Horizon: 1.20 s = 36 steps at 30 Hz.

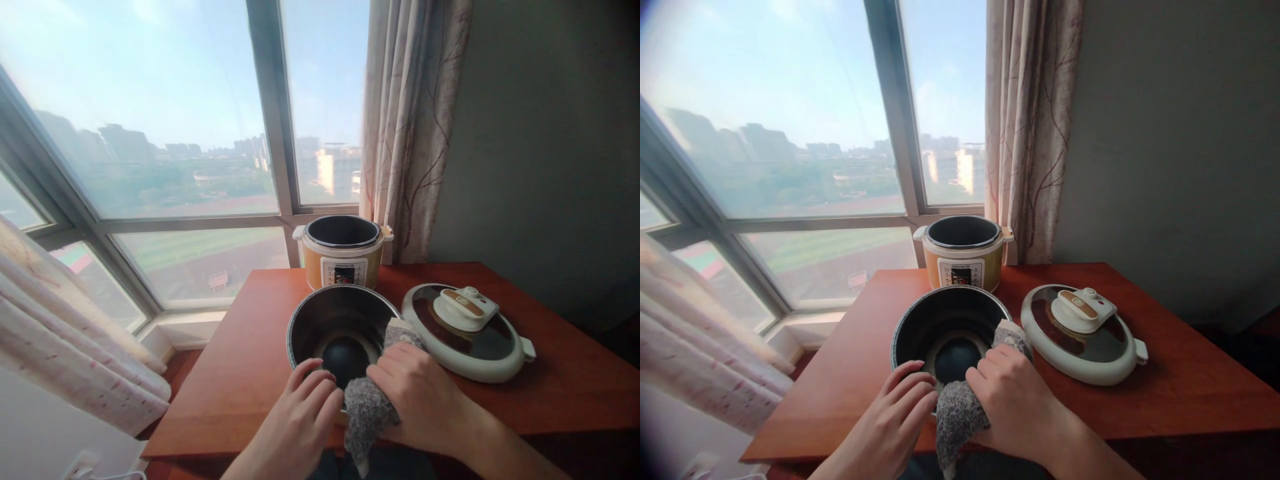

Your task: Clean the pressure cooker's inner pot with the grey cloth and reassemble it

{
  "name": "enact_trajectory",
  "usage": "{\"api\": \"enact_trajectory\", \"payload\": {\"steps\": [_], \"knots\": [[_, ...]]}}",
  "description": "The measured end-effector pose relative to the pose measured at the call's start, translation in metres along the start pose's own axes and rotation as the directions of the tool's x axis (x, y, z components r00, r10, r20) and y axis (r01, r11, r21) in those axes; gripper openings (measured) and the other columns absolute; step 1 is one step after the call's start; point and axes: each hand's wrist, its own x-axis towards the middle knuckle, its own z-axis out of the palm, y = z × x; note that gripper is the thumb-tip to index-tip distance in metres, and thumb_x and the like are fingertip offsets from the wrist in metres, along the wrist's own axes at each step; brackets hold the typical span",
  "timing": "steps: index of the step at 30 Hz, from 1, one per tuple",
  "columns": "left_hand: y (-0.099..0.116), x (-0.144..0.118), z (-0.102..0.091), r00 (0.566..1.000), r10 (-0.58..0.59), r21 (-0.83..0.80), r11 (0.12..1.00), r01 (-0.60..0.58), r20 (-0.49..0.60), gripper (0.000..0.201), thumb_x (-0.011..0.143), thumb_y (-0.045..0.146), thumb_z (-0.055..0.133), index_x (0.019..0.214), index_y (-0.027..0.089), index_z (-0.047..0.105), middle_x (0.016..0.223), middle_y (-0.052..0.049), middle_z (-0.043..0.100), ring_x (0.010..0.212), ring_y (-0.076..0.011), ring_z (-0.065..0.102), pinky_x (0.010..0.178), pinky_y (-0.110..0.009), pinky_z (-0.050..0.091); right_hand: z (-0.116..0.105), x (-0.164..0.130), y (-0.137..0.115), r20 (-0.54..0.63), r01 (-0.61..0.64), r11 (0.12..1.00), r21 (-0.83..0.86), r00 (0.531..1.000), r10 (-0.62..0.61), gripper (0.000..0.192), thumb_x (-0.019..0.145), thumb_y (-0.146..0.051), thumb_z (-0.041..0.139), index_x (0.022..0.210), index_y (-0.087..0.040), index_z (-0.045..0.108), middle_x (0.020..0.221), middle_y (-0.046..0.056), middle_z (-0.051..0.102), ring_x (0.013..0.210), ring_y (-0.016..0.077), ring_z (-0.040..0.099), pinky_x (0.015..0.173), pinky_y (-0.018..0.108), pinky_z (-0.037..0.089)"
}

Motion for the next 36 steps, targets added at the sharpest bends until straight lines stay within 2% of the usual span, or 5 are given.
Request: {"api": "enact_trajectory", "payload": {"steps": [5,9,18,26,36], "knots": [[0.003,0.003,0.008,0.996,-0.061,-0.059,0.997,0.058,-0.061,0.019,0.087,0.005,0.041,0.086,0.02,0.052,0.081,-0.002,0.063,0.08,-0.0177,0.063,0.106,-0.044,0.046,0.022,-0.001,-0.033,-0.058,-0.116,0.992,0.041,0.991,0.119,0.043,0.069,-0.058,0.078,0.085,-0.021,0.06,0.082,0.004,0.065,0.078,0.0238,0.055,0.071,0.037,0.03],[-0.01,0.002,0.006,0.994,-0.089,-0.099,0.992,0.083,-0.061,0.022,0.085,0.003,0.038,0.077,0.022,0.045,0.073,0.0,0.059,0.07,-0.0147,0.06,0.098,-0.04,0.051,0.024,0.002,-0.028,-0.036,-0.05,0.996,0.067,0.998,0.052,0.046,0.071,-0.061,0.076,0.087,-0.021,0.06,0.085,0.005,0.065,0.08,0.0241,0.056,0.071,0.036,0.031],[-0.05,0.006,-0.025,0.996,-0.045,-0.216,0.975,0.06,0.076,0.028,0.085,0.001,0.034,0.073,0.021,0.049,0.067,0.003,0.058,0.069,-0.0118,0.06,0.104,-0.035,0.045,-0.011,0.01,0.042,0.117,0.254,0.955,0.152,0.955,-0.273,0.031,0.079,-0.047,0.072,0.093,-0.021,0.064,0.089,0.004,0.068,0.088,0.0215,0.057,0.084,0.035,0.036],[-0.088,0.011,-0.034,0.986,0.004,-0.246,0.969,0.038,0.168,0.03,0.081,-0.001,0.036,0.07,0.02,0.053,0.069,0.002,0.061,0.073,-0.0121,0.062,0.112,-0.04,0.037,-0.027,0.04,0.089,0.182,0.29,0.936,0.201,0.928,-0.326,0.035,0.069,-0.03,0.074,0.102,-0.022,0.068,0.104,0.004,0.07,0.102,0.0229,0.06,0.113,0.046,0.023],[-0.05,-0.001,-0.029,0.992,-0.095,-0.006,0.995,0.095,0.086,0.028,0.082,0.002,0.044,0.087,0.023,0.061,0.084,-0.001,0.065,0.093,-0.0185,0.059,0.116,-0.048,0.029,-0.016,0.016,0.05,0.122,0.183,0.978,0.097,0.973,-0.194,0.03,0.068,-0.034,0.071,0.094,-0.02,0.065,0.094,0.006,0.067,0.094,0.0248,0.057,0.109,0.048,0.027]]}}
